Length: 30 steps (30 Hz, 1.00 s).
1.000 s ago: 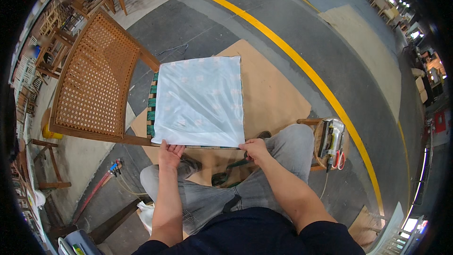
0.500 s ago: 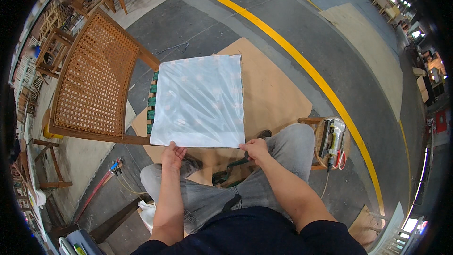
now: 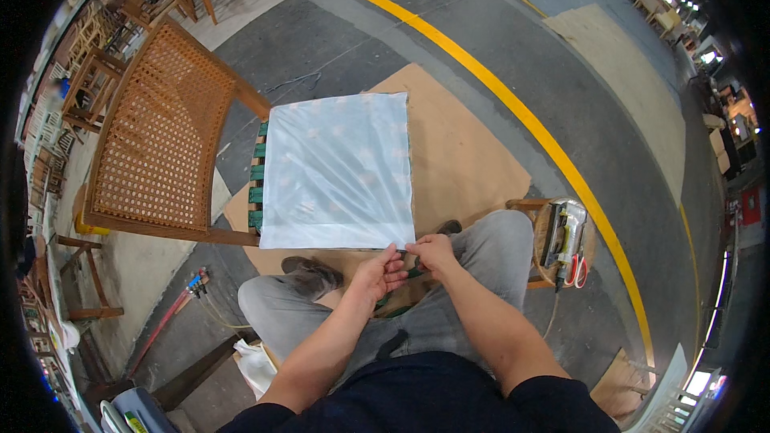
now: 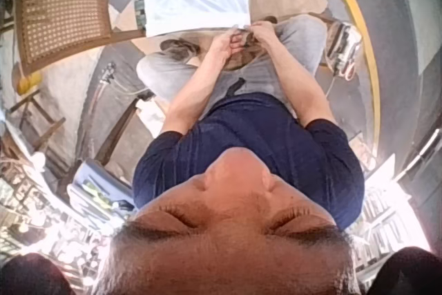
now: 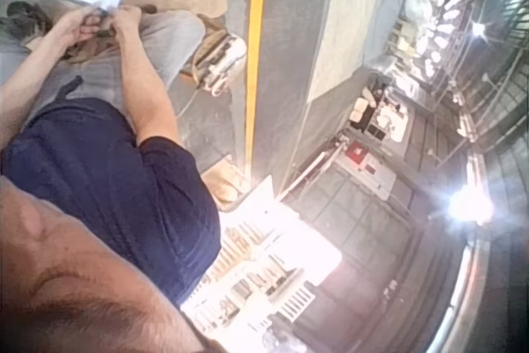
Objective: The person weaves green straps into a wooden chair seat frame, securing them with a staple gun. They then place a white protective sheet over the woven seat and staple it in place. Finally, the person stacks the finished chair with other completed chairs.
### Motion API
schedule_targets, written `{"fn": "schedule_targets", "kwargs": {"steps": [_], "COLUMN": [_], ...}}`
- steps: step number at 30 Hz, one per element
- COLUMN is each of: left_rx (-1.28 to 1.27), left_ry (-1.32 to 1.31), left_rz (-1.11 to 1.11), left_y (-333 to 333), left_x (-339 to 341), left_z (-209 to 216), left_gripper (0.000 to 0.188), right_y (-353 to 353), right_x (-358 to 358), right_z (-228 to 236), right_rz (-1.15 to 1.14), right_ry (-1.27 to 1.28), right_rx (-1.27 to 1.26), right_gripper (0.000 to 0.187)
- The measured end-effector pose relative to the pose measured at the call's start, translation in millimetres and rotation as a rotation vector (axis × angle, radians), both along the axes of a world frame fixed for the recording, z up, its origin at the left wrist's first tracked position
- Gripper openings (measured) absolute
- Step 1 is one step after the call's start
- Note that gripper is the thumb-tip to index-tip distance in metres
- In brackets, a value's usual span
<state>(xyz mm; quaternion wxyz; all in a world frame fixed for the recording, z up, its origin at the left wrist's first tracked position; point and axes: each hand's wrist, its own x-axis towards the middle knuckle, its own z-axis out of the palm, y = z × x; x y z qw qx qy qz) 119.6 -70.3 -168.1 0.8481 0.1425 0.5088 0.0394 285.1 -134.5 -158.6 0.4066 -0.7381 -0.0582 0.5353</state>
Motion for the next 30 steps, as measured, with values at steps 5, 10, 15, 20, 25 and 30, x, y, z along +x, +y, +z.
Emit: {"fn": "schedule_targets", "kwargs": {"steps": [5,10,15,20,25,30], "left_rx": [0.05,0.125,0.155,0.143,0.146,0.227], "left_ry": [0.032,0.132,0.176,0.15,0.154,0.205], "left_rz": [0.134,0.214,0.276,0.274,0.283,0.303], "left_y": [-6.0,-11.5,-14.4,-19.1,-19.4,-20.0], "left_x": [30.1,42.0,37.5,43.0,46.0,50.9], "left_z": [2.2,9.5,3.2,9.4,14.8,9.0], "left_gripper": [0.03,0.02,0.015,0.015,0.019,0.021], "right_y": [-3.2,-5.8,-1.6,-6.4,-7.0,-6.5], "right_x": [5.0,7.5,2.0,9.7,8.2,7.4], "right_z": [-5.1,0.3,14.2,-2.2,-10.1,-6.5], "right_rz": [-0.034,-0.064,-0.087,-0.056,-0.073,-0.044], "right_ry": [0.055,0.103,0.153,0.098,0.129,0.099], "right_rx": [0.025,0.036,-0.007,0.02,0.04,0.049], "right_gripper": [0.022,0.022,0.023,0.02,0.016,0.018]}}
